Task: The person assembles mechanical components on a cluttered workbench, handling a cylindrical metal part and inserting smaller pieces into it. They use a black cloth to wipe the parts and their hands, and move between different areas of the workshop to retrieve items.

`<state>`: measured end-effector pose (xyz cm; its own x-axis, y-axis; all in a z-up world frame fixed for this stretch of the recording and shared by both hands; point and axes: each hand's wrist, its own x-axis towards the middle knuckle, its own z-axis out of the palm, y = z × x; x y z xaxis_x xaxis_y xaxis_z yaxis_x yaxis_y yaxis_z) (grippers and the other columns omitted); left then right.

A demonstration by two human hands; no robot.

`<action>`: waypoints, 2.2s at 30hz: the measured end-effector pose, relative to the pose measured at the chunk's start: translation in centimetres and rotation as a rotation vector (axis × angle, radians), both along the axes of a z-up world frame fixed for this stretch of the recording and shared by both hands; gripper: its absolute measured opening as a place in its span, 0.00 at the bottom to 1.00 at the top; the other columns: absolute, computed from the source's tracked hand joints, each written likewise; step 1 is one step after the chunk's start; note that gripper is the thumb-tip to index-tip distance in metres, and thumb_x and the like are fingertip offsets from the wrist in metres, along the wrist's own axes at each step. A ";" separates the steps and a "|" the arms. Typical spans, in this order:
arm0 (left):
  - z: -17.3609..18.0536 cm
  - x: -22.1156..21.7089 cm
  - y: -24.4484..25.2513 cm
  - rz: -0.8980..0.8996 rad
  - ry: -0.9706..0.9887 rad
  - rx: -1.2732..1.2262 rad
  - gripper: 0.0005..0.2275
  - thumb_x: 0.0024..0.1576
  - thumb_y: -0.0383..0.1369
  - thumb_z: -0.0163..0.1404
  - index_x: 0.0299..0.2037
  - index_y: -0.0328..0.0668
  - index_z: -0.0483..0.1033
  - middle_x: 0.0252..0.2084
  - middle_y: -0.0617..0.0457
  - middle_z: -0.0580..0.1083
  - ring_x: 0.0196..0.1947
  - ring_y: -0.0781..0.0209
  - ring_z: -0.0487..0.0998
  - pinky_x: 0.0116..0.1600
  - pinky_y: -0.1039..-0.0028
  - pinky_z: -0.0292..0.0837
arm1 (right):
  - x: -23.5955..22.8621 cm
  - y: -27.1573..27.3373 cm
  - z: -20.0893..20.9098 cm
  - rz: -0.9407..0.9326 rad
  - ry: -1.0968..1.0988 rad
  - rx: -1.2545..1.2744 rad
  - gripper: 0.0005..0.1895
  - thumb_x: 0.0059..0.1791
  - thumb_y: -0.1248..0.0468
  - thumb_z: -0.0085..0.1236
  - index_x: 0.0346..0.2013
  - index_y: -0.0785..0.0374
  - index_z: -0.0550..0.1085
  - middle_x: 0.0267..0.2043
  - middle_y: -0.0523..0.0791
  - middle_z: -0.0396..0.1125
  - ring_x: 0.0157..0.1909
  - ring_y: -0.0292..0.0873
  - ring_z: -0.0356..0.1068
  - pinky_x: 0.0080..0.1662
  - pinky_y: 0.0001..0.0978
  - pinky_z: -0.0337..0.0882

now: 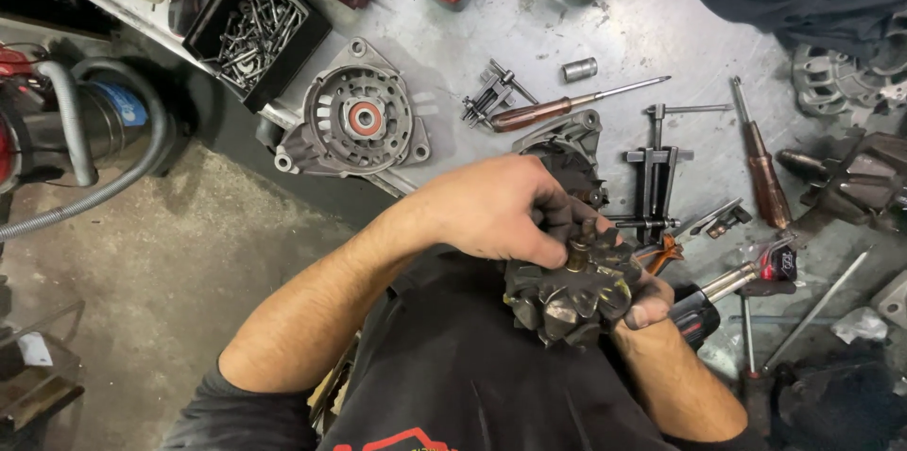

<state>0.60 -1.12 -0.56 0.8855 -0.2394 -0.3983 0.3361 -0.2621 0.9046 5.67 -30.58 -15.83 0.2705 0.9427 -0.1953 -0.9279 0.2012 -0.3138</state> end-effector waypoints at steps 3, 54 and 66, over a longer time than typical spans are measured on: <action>0.5 0.4 -0.1 -0.025 -0.010 0.058 0.14 0.44 0.41 0.58 0.35 0.41 0.82 0.28 0.49 0.80 0.28 0.56 0.81 0.37 0.67 0.76 | 0.1 -1.1 -1.7 0.005 0.007 0.039 0.71 0.25 0.67 0.69 0.79 0.73 0.44 0.75 0.58 0.53 0.74 0.56 0.55 0.73 0.49 0.52; -9.6 -17.0 0.1 0.828 0.048 0.018 0.12 0.50 0.33 0.63 0.42 0.38 0.82 0.24 0.62 0.75 0.25 0.75 0.69 0.32 0.81 0.68 | 18.1 7.2 7.3 -0.478 -1.850 -1.449 0.43 0.44 0.43 0.72 0.58 0.75 0.71 0.57 0.62 0.69 0.59 0.63 0.69 0.60 0.49 0.67; -20.3 -32.0 5.8 0.753 0.012 0.040 0.14 0.48 0.33 0.65 0.44 0.41 0.85 0.23 0.55 0.75 0.24 0.70 0.71 0.32 0.79 0.68 | -11.8 17.0 15.9 -0.684 -1.847 -0.808 0.11 0.44 0.58 0.68 0.31 0.64 0.79 0.32 0.48 0.76 0.34 0.45 0.77 0.40 0.34 0.76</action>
<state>-31.39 4.63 -20.84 0.7995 0.4435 -0.4050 0.4474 0.0102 0.8943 -6.15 -13.59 0.03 0.7554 0.5025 0.4205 0.6155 -0.3239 -0.7185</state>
